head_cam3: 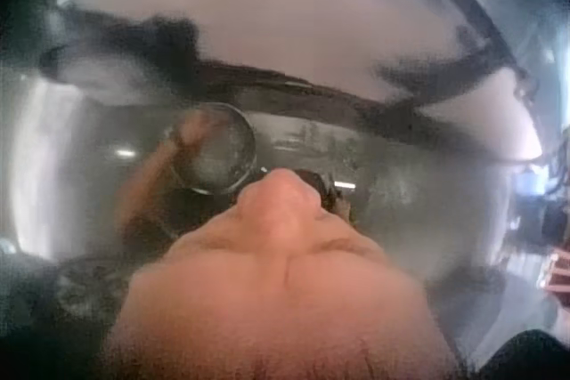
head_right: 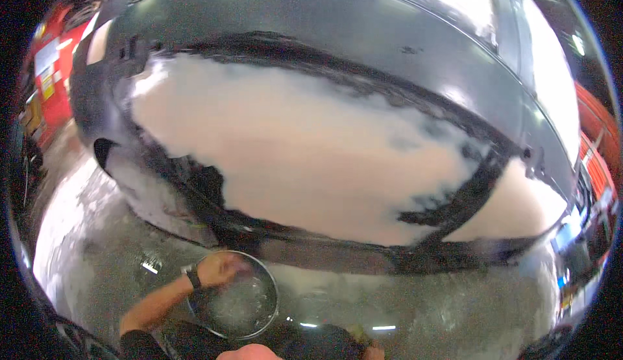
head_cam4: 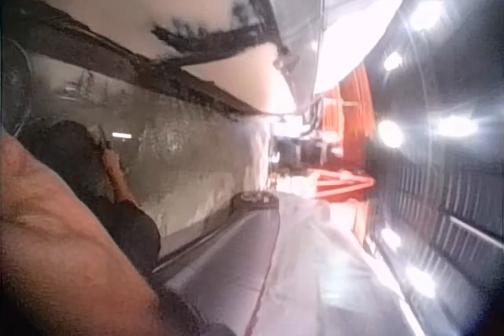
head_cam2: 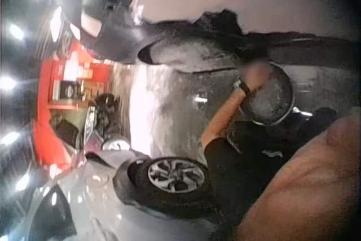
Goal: The person sands a large section of a car's side panel using a yellow sanding block and water from a bucket. They repeatedly rub the panel in circular and linear motions, occasionally dipping the block into the water to keep it wet.
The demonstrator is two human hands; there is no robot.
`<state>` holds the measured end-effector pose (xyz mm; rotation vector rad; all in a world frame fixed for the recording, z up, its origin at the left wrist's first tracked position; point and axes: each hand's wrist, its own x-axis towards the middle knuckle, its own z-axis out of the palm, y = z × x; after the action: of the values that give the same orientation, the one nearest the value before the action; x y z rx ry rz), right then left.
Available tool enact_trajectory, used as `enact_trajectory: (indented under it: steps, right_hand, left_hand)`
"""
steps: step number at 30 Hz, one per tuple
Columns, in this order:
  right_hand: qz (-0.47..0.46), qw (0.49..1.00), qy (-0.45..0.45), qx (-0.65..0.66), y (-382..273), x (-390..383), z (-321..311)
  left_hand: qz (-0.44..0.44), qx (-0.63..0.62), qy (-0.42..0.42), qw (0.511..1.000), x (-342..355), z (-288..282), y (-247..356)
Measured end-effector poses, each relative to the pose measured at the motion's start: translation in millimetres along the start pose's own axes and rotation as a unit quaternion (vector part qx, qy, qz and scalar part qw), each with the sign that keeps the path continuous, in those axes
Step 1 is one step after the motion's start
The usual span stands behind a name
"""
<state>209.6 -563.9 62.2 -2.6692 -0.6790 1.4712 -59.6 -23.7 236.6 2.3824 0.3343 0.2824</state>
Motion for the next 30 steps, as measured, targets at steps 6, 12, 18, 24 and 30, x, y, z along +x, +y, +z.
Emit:
enact_trajectory:
  steps: [6,12,18,24,30]
  right_hand:
    - [-0.315,0.864,0.378,-0.106,-69.3,-19.0,-57.6]
    - [-0.474,0.686,0.529,-0.16,-253.9,-127.4,-176.6]
    - [-0.538,0.528,0.608,-0.249,-388.2,-203.4,-239.3]
    - [-0.523,0.358,0.685,-0.36,-541.4,-211.0,-279.3]
    - [-0.507,0.246,0.715,-0.414,-571.3,-167.6,-280.5]
  left_hand:
    - [0.154,0.255,0.464,0.835,80.7,-165.7,155.2]
    - [0.223,0.419,0.532,0.701,181.1,-201.0,138.6]
    - [0.045,0.254,0.676,0.69,120.7,-298.4,73.1]
    - [-0.038,0.18,0.604,0.776,32.7,-198.9,-15.9]
    - [-0.247,0.104,0.381,0.885,-99.8,47.0,-99.5]
